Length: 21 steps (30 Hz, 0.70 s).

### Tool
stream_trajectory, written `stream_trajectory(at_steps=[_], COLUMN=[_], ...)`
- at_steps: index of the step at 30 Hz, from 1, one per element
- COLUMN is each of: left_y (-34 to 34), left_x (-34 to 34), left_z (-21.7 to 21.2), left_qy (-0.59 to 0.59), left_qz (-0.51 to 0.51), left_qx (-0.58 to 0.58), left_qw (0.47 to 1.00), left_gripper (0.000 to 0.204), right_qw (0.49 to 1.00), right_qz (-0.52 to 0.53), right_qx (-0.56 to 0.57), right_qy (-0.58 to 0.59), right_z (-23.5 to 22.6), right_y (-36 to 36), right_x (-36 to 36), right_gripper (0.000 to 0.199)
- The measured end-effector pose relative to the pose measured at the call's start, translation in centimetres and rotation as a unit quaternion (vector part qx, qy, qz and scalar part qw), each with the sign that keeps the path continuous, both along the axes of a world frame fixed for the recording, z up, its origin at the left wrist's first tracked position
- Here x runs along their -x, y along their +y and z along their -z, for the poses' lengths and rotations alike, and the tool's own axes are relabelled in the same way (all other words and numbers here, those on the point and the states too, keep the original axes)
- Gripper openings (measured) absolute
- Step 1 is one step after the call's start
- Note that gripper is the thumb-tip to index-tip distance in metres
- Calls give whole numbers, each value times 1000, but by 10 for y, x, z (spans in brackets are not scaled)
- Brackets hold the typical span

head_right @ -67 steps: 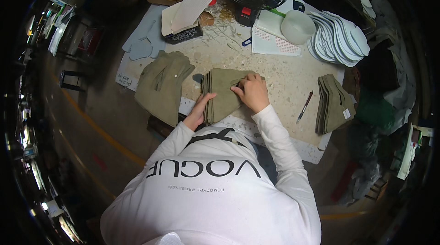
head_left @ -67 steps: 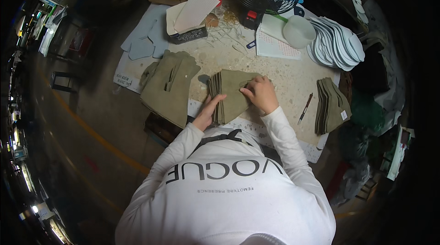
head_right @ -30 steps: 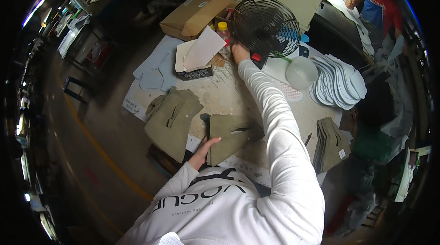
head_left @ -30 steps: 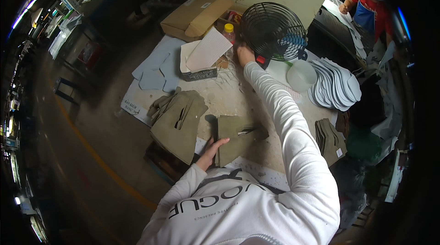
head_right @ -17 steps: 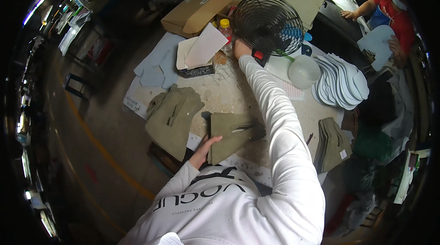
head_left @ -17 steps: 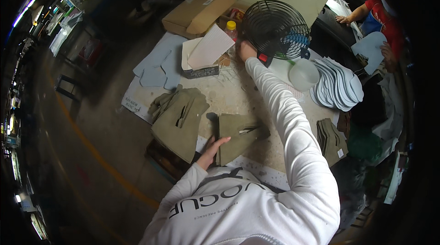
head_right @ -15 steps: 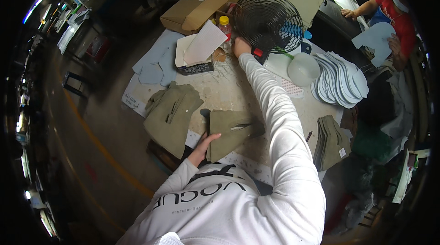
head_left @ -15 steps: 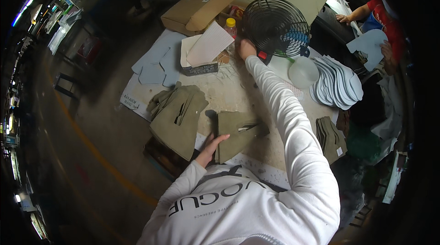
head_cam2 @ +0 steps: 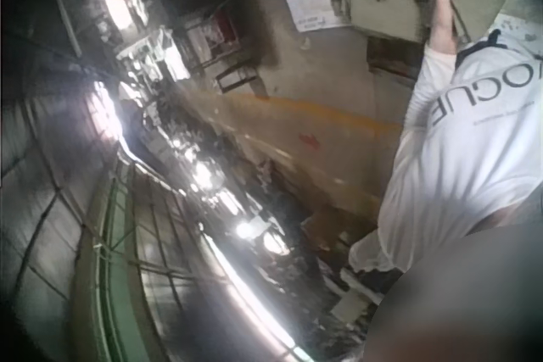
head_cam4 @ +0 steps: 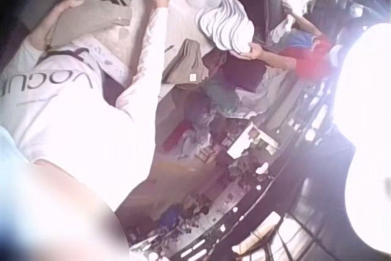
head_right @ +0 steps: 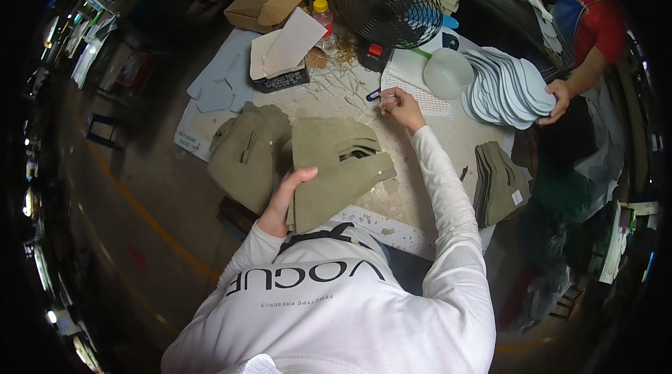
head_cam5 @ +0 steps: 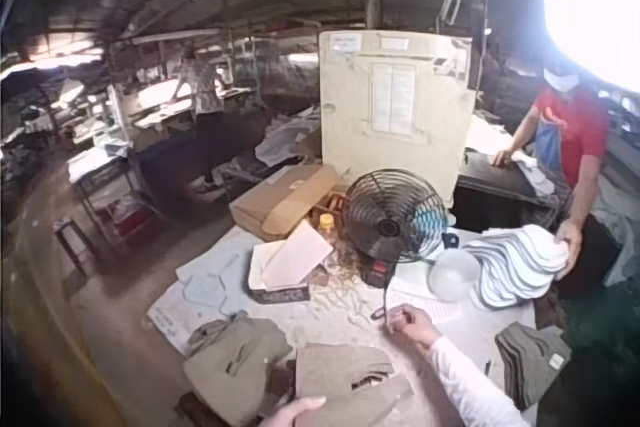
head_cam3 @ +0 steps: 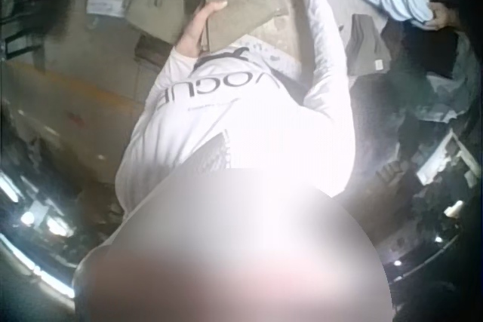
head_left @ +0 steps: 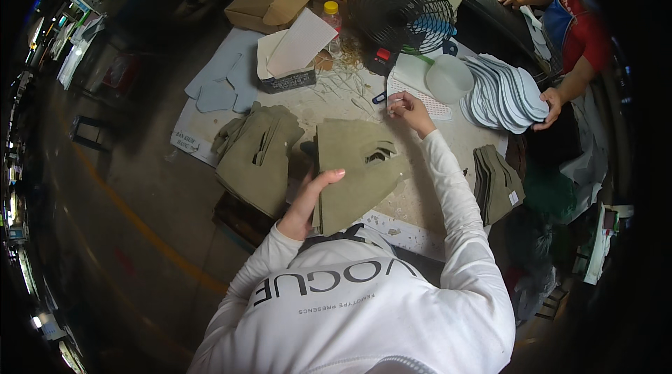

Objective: The person folds multiple olive-green fabric pieces on a worktable, aligning edges and stacking them into neat piles. They occasionally use a pen to mark the fabric and handle paper templates and other items on the table.

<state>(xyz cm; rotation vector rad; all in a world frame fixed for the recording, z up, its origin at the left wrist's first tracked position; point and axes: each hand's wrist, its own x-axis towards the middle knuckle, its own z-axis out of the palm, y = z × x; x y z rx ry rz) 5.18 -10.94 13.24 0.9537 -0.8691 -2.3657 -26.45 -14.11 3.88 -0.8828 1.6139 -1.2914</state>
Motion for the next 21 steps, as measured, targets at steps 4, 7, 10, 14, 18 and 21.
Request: stream_trajectory(at_steps=[4, 7, 10, 14, 18, 21], left_y=[-11, -22, -32, -41, -48, -51], left_x=[-3, 1, 4, 15, 28, 22], left_z=[-30, -48, -68, -89, -82, -60], left_qy=[-10, -5, 17, 86, 111, 97], left_qz=[-10, -28, -26, 36, 118, 134], left_qx=[-19, -14, 2, -9, -39, -46], left_qw=[1000, 1000, 1000, 996, 986, 985], left_gripper=[58, 56, 54, 53, 53, 58], right_qw=[978, 997, 980, 977, 882, 839], right_qz=[68, 5, -25, 21, -33, -93], right_qx=[-49, -44, -8, -116, 246, 342], right_qy=[189, 58, -199, -178, -399, -413], right_z=[6, 2, 3, 32, 42, 24], right_y=[28, 49, 64, 59, 66, 76], right_x=[17, 28, 18, -71, -147, -131], right_gripper=[16, 19, 27, 36, 40, 42])
